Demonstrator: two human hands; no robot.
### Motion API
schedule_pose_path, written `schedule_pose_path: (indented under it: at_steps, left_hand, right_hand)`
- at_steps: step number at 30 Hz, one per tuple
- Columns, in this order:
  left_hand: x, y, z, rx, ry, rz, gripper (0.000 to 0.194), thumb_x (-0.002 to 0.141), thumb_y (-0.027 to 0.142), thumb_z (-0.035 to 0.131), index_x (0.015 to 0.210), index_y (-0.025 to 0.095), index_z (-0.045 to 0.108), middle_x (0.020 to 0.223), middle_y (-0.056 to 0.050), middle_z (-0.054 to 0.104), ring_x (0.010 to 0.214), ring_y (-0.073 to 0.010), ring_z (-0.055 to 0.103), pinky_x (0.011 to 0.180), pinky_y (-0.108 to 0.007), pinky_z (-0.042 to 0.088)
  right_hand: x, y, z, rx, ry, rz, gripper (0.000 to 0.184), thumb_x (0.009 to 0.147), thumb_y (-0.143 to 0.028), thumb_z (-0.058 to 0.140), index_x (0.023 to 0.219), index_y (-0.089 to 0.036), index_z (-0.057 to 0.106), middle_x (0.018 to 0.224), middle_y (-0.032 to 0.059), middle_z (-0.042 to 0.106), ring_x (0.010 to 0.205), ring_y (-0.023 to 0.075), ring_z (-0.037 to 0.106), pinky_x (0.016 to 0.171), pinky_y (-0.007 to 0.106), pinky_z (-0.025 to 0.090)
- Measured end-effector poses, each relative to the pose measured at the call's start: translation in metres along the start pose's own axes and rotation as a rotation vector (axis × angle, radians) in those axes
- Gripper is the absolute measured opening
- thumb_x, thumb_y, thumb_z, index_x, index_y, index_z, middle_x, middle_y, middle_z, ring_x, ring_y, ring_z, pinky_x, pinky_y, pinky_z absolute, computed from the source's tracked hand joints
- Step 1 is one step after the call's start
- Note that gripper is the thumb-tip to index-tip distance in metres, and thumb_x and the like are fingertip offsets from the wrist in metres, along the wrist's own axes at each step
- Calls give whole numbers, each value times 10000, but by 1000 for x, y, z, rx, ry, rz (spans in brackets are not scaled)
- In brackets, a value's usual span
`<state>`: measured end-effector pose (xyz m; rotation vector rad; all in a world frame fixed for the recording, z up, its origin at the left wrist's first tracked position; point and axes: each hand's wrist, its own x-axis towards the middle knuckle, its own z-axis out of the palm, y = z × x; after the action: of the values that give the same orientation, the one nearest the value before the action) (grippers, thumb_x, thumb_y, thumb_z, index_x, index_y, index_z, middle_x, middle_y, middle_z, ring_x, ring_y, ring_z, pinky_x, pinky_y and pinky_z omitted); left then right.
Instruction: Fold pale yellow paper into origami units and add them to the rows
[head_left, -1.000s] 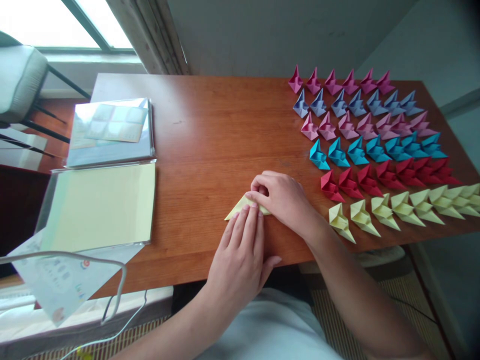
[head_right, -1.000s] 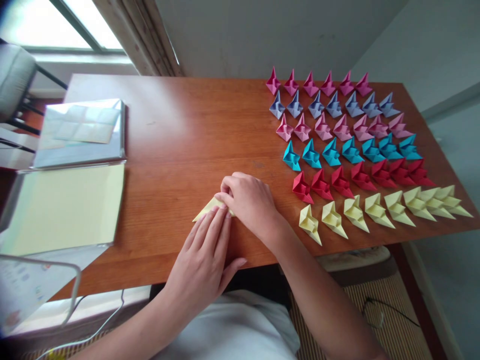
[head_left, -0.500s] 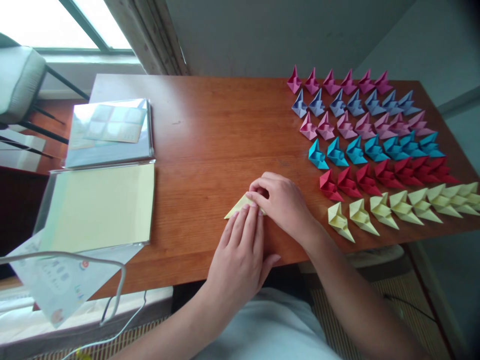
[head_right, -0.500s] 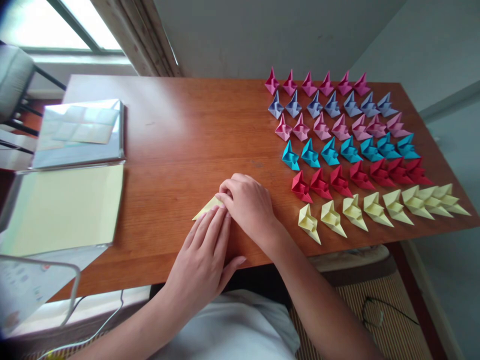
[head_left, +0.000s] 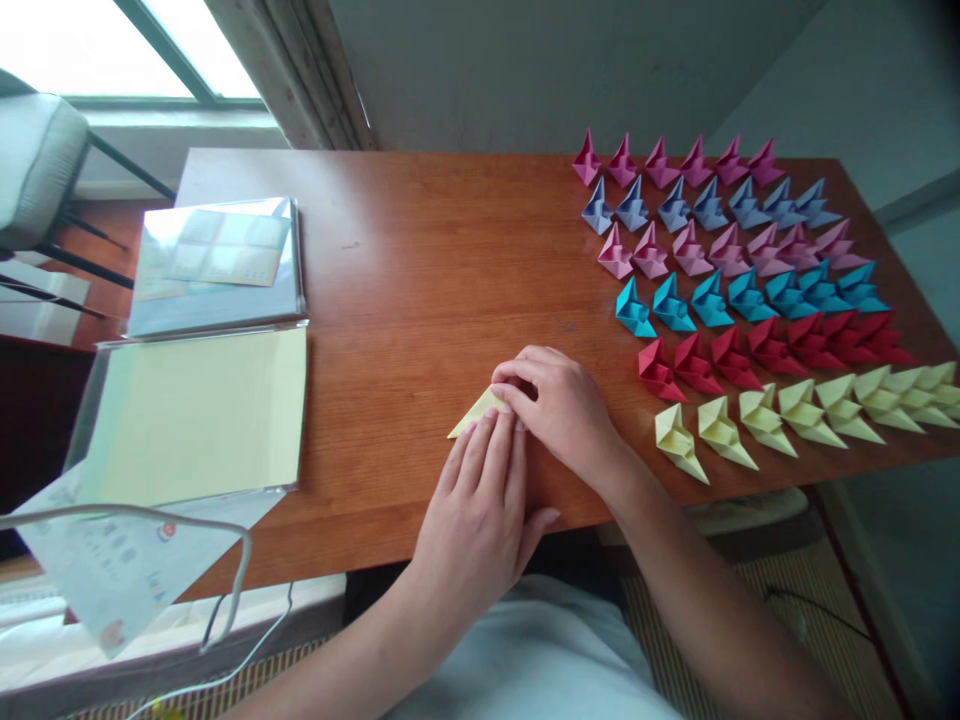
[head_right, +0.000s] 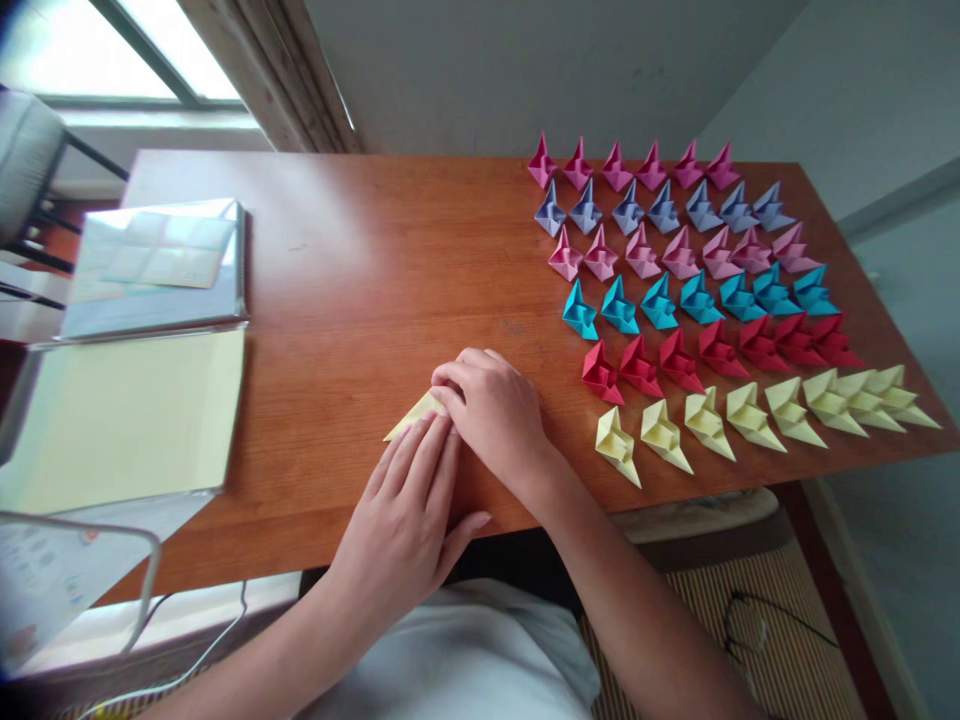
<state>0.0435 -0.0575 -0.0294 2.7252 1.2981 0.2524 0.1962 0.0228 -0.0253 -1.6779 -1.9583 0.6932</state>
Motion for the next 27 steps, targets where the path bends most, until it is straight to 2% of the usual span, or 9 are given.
schedule_pose_path:
  at_steps: [11, 15, 21, 24, 27]
  left_hand:
    - [0, 1, 4, 31, 28, 9, 795, 987, 557, 433, 1470, -75, 419, 1554, -270, 425, 1450, -385, 401, 1210, -476, 286]
    - [1, 2, 5, 35, 16, 19, 882, 950, 642, 450, 1460, -78, 434, 1548, -285, 424, 1441, -402, 405, 1205, -480, 289]
    - [7, 10, -1, 22, -52, -35, 961, 847, 765, 507, 1493, 57, 449, 1549, -298, 414, 1421, -445, 417, 1152, -537, 352]
    - [10, 14, -4, 23, -77, -49, 987, 813, 794, 522, 1491, 81, 456, 1546, -311, 406, 1424, -455, 410, 1142, -551, 363]
    - [10, 14, -3, 19, -74, -52, 977, 830, 782, 510, 1514, 90, 421, 1552, -306, 400, 1432, -452, 401, 1140, -552, 364]
  right_hand:
    - [1, 1, -2, -9, -15, -10, 120, 923, -194, 655, 821, -229, 709, 884, -1, 700, 899, 179, 637, 843, 303, 464]
    - [1, 2, -3, -18, -16, -15, 113, 922, -203, 662, 823, -227, 711, 879, -2, 695, 884, 173, 634, 824, 301, 463]
    - [3, 3, -1, -23, -16, -17, 98, 901, -190, 682, 816, -229, 712, 865, -8, 697, 870, 177, 638, 805, 311, 463]
    - [3, 4, -3, -7, -12, -28, 92, 900, -187, 686, 822, -225, 716, 858, -5, 700, 854, 178, 640, 787, 312, 474]
    - [-2, 7, -10, 88, -6, -87, 105, 939, -167, 638, 927, -217, 730, 912, 13, 718, 873, 170, 658, 798, 302, 504]
